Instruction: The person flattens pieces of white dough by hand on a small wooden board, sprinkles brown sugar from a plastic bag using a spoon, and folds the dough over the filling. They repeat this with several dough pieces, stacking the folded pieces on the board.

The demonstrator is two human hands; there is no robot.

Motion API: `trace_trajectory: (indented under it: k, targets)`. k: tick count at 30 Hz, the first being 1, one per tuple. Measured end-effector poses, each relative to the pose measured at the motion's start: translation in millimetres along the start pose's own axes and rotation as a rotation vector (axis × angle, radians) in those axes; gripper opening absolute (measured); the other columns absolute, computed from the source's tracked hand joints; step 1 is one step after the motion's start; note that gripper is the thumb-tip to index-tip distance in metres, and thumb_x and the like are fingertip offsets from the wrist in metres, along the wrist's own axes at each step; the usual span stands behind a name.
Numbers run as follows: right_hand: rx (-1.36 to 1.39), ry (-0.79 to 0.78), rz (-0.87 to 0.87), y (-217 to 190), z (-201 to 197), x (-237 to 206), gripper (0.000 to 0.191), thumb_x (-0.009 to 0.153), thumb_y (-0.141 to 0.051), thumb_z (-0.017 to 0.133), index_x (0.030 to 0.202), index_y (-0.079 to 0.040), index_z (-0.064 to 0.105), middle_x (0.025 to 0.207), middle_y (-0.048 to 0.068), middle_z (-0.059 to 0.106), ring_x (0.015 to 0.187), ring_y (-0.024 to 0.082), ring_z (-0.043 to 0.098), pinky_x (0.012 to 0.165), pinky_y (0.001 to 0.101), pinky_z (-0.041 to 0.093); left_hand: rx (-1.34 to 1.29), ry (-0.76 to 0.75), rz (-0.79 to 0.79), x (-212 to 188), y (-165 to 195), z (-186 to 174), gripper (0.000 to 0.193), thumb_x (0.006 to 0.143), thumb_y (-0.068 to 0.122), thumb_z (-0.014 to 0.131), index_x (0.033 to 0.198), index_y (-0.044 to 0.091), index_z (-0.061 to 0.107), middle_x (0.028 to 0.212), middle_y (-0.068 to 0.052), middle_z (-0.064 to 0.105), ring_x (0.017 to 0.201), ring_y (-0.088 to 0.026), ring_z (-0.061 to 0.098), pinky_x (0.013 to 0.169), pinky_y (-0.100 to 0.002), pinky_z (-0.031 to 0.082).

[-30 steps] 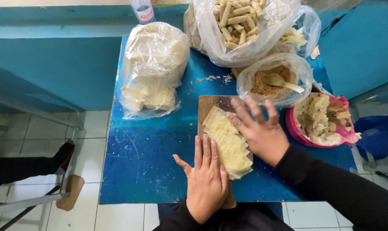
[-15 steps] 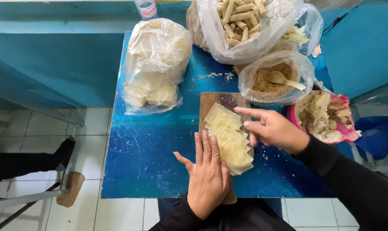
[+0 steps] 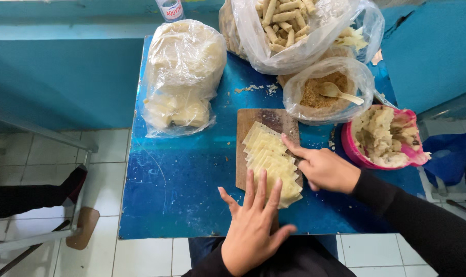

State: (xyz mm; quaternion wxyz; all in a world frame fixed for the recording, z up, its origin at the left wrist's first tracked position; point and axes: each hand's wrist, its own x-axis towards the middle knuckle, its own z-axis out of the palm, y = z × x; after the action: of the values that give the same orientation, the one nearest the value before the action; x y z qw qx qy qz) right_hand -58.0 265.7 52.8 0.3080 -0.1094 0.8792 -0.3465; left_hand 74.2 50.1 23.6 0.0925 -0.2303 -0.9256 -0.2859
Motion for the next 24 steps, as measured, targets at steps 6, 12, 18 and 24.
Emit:
trace_trajectory:
  k: [6,12,18,24]
  targets:
    - [-0.691,0.430,-0.047,-17.1,-0.4,-23.4,0.078,0.085,-0.019,0.055,0.159,-0.037,0.041,0.061,0.018,0.068,0.054,0.042,0.065,0.054,0.0559,0.051,0.015,-0.029,-0.031,-3.7,1.1,0.5,0.103,0.080,0.047,0.074,0.159,0.004,0.024,0.165,-0.030,0.015,0.155,-0.047,0.002,0.101,-0.082,-0.015]
    - [-0.714,0.383,-0.134,-20.6,11.9,-12.6,0.071,0.086,-0.021,0.058,0.155,-0.037,0.047,0.063,0.015,0.069,0.053,0.038,0.064,0.048,0.0538,0.050,0.053,0.026,-0.057,-1.3,1.6,6.7,0.100,0.080,0.041,0.072,0.160,0.003,0.025,0.165,-0.030,0.020,0.156,-0.044,0.008,0.106,-0.080,-0.015]
    - [-0.469,0.479,-0.407,-6.1,-3.0,-14.2,0.049,0.082,-0.014,0.060,0.128,-0.030,0.070,0.089,0.014,0.076,0.070,0.035,0.070,0.056,0.0479,0.054,0.083,0.058,-0.075,-0.5,0.5,8.6,0.096,0.082,0.037,0.067,0.159,0.000,0.026,0.165,-0.030,0.023,0.157,-0.042,0.013,0.108,-0.079,-0.013]
    - [-0.446,0.385,-0.520,-0.3,6.9,-37.6,0.060,0.072,-0.002,0.062,0.126,-0.026,0.073,0.112,0.006,0.068,0.097,0.029,0.058,0.085,0.0397,0.049,0.130,0.081,-0.095,1.0,-0.5,11.6,0.096,0.084,0.038,0.063,0.157,-0.009,0.024,0.166,-0.027,0.025,0.158,-0.038,0.015,0.109,-0.079,-0.013]
